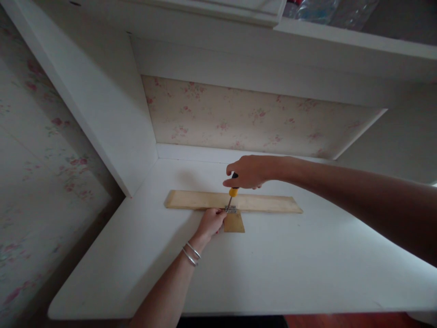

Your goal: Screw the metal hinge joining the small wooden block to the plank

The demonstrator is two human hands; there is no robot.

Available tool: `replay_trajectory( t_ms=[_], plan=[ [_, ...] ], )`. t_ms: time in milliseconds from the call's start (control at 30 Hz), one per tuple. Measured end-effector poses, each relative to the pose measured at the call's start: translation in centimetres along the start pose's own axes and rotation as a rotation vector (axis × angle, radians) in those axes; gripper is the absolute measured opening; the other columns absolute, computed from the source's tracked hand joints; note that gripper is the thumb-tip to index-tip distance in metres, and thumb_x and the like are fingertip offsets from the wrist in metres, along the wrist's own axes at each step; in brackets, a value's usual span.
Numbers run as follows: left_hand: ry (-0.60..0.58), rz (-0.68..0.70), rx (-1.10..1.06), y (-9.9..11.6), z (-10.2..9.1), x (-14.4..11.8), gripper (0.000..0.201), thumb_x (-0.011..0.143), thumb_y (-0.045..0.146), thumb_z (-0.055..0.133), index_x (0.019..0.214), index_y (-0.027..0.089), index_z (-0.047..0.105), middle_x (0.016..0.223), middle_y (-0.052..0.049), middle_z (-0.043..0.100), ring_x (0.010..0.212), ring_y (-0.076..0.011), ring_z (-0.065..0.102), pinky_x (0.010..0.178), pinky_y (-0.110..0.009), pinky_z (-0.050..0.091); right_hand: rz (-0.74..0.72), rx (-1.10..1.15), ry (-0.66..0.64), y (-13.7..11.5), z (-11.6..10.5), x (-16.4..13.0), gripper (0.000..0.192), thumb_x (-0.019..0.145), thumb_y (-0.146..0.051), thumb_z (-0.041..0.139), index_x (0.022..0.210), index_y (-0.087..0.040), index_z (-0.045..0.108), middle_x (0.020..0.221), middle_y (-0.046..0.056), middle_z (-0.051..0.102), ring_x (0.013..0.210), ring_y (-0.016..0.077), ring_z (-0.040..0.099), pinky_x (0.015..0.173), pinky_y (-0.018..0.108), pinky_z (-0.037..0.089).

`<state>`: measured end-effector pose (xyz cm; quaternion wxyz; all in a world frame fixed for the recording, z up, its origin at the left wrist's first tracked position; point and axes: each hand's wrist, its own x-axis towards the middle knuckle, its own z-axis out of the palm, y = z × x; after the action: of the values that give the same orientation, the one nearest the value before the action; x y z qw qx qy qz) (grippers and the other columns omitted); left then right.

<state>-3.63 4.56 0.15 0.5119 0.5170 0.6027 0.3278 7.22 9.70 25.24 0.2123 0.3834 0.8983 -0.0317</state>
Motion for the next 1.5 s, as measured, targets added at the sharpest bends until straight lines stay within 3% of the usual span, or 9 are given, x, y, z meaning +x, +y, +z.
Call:
replay_trajectory(
  t_ms=[200,500,633,800,900,1067,1233,1400,1500],
  plan=[
    [0.02,-0.002,0.003,-0.35,0.2,0.19,0.024,0.083,0.031,0.05,0.07,0.014,0.061,0.045,0.006,0.043,0.035,-0.0089,0.041,0.035,-0.02,0.025,-0.106,-0.052,0.088,0.06,0.06,0.03,0.041,0.077,-0.033,0.059,0.115,-0.018,0.059,0.104,0.012,0.067,0.088,0.024,0.062,0.065,0.029,0.041],
    [0.083,-0.028,0.028,0.15,0.13,-0.04,0.025,0.08,0.032,0.051,0.063,0.015,0.059,0.041,0.006,0.041,0.034,-0.0092,0.039,0.035,-0.02,0.022,-0.093,-0.032,0.107,-0.02,0.05,0.33,0.035,0.076,-0.036,0.06,0.107,-0.019,0.062,0.096,0.01,0.068,0.082,0.0225,0.062,0.061,0.028,0.04],
    [0.091,-0.029,0.026,0.29,0.1,-0.07,0.024,0.08,0.03,0.052,0.062,0.015,0.059,0.041,0.006,0.039,0.034,-0.0089,0.037,0.035,-0.021,0.021,0.064,-0.035,0.015,-0.02,-0.15,0.12,0.034,0.086,-0.04,0.045,0.099,-0.015,0.064,0.068,0.008,0.067,0.064,0.0209,0.061,0.057,0.03,0.038],
    [0.088,-0.015,0.032,0.16,0.09,-0.03,0.024,0.079,0.029,0.053,0.06,0.015,0.058,0.042,0.006,0.04,0.036,-0.0082,0.038,0.036,-0.021,0.018,-0.029,-0.057,0.123,0.28,0.1,-0.01,0.036,0.079,-0.04,0.057,0.106,-0.018,0.061,0.099,0.011,0.067,0.08,0.0233,0.061,0.057,0.029,0.038],
    [0.084,-0.029,0.023,0.08,0.1,-0.03,0.024,0.079,0.031,0.052,0.062,0.016,0.058,0.042,0.006,0.041,0.035,-0.0086,0.038,0.035,-0.021,0.019,0.092,-0.09,0.144,0.43,0.34,0.11,0.045,0.084,-0.053,0.046,0.101,-0.015,0.063,0.088,0.014,0.067,0.072,0.0252,0.061,0.054,0.031,0.036],
    [0.079,-0.029,0.014,0.07,0.11,-0.09,0.023,0.079,0.032,0.052,0.063,0.016,0.059,0.042,0.006,0.041,0.035,-0.0092,0.039,0.035,-0.021,0.02,-0.043,-0.049,0.121,0.35,0.25,0.06,0.034,0.077,-0.035,0.06,0.106,-0.017,0.061,0.098,0.012,0.067,0.078,0.0222,0.061,0.06,0.028,0.039],
    [0.082,-0.025,0.027,0.25,0.1,-0.16,0.025,0.08,0.031,0.052,0.062,0.015,0.059,0.042,0.006,0.041,0.035,-0.0084,0.037,0.035,-0.021,0.02,0.203,-0.088,0.078,0.24,0.08,0.09,0.048,0.087,-0.053,0.04,0.094,-0.013,0.065,0.072,0.014,0.066,0.066,0.0255,0.061,0.055,0.033,0.038],
    [0.068,-0.039,0.004,0.25,0.07,-0.19,0.022,0.08,0.029,0.052,0.065,0.015,0.06,0.042,0.006,0.041,0.035,-0.0089,0.038,0.035,-0.021,0.022,0.029,-0.045,0.119,0.53,0.11,0.13,0.051,0.075,-0.044,0.061,0.118,-0.018,0.055,0.098,0.013,0.067,0.078,0.0243,0.062,0.056,0.029,0.038],
    [0.073,-0.036,0.006,0.18,0.05,-0.15,0.023,0.081,0.03,0.052,0.065,0.014,0.061,0.043,0.006,0.041,0.035,-0.0084,0.038,0.035,-0.02,0.021,0.137,-0.02,0.086,0.39,-0.1,0.11,0.054,0.082,-0.059,0.046,0.107,-0.014,0.061,0.081,0.013,0.069,0.069,0.0243,0.062,0.055,0.031,0.038]
  ],
)
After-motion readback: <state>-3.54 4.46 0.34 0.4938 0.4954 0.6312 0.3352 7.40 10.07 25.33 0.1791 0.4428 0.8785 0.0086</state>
